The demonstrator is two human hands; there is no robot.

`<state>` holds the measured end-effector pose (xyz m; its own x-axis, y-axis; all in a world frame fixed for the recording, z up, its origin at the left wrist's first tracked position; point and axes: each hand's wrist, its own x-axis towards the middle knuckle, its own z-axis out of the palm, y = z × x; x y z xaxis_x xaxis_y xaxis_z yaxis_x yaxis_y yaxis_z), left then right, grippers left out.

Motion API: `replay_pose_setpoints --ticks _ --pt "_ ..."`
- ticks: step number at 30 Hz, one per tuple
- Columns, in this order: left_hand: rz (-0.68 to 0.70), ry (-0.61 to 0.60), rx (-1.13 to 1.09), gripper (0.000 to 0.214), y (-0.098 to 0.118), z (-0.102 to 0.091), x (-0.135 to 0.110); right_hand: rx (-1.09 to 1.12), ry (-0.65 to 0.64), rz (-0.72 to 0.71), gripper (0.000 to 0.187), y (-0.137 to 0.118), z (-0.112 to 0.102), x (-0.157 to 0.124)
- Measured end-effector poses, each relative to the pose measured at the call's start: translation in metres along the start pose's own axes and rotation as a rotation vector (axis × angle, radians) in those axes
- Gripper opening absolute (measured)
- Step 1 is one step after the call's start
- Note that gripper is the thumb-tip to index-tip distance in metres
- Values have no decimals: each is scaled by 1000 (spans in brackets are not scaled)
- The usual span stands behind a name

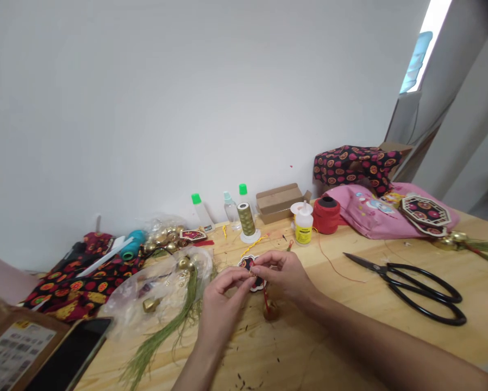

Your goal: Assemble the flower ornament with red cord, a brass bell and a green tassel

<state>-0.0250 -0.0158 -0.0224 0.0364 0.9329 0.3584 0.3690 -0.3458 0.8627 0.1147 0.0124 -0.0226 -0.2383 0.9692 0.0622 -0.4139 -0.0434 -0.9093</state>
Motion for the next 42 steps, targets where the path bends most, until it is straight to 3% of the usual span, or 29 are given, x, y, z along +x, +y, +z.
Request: replay_pose_setpoints --ticks 6,12,19,29,37,42 --pt "55 7 85 8 2 0 -1 20 -13 17 21 3 0 1" --pt "-100 55 -11 15 -1 1 -1 66 -30 66 22 0 0 1" --pt "0 59 -150 12 0 -1 1 109 -35 127 22 -2 1 -1" --pt "-253 40 -411 9 4 0 6 114 -45 191 23 -5 1 -1" --pt "-375 86 -428 14 6 -1 5 145 -65 200 25 -1 0 0" --pt "-453 21 -610 12 1 -2 4 151 -50 209 26 -1 1 0"
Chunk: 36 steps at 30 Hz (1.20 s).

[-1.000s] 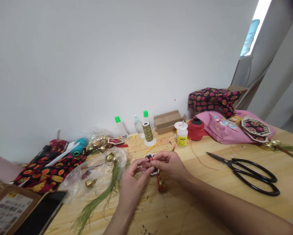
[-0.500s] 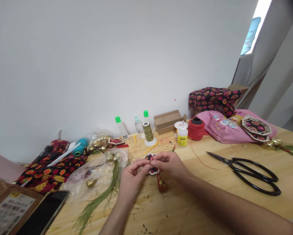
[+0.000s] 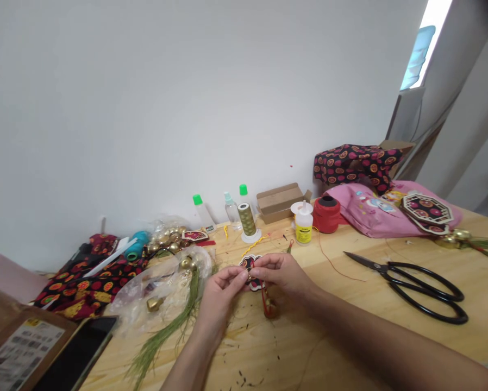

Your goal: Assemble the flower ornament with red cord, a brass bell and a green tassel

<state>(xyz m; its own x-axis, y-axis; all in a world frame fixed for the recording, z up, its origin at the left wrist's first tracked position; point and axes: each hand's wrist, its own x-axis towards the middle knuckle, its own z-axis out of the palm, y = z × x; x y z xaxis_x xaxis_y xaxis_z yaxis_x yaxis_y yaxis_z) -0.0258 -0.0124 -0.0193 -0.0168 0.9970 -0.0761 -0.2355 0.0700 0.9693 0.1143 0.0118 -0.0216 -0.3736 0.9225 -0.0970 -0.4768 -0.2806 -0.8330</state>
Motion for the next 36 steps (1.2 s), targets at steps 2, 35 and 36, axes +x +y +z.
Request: replay_pose_setpoints --ticks 2,35,36 --pt "-17 -44 -66 10 -1 -1 0 7 2 -9 25 -1 1 0" --pt "-194 -26 -435 13 -4 3 -2 -51 16 -212 18 10 2 -1" --pt "-191 -23 -430 14 -3 3 -2 -49 19 -212 17 9 3 -1"
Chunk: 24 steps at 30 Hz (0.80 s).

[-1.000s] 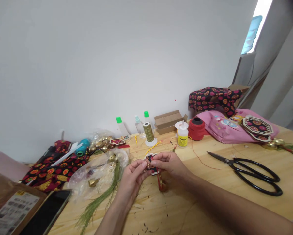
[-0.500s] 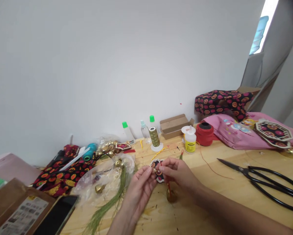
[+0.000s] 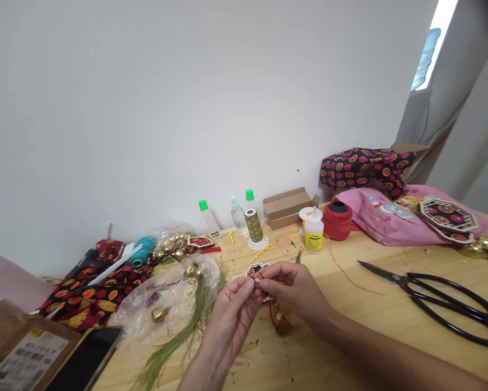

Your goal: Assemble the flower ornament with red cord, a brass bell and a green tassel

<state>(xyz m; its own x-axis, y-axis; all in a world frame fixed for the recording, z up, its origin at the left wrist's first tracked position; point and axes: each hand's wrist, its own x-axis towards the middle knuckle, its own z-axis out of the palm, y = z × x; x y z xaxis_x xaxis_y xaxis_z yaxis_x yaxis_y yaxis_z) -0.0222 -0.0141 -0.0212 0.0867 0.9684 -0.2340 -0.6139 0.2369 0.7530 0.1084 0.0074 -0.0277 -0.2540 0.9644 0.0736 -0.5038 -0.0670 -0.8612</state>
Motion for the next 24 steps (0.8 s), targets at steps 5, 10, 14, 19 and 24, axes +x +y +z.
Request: replay_pose_setpoints --ticks 5,10,14,19,24 --pt "14 41 50 19 2 4 -1 -23 40 22 19 -5 2 -1" --pt "38 33 88 18 0 5 -3 -66 26 18 20 -6 1 -1" --pt "35 -5 117 17 0 5 -2 -75 42 23 20 -7 1 0" --pt "37 -47 124 15 2 5 -3 -85 46 47 22 -12 2 -1" --pt "7 -90 58 10 3 2 -4 -127 -6 34 20 -12 0 -1"
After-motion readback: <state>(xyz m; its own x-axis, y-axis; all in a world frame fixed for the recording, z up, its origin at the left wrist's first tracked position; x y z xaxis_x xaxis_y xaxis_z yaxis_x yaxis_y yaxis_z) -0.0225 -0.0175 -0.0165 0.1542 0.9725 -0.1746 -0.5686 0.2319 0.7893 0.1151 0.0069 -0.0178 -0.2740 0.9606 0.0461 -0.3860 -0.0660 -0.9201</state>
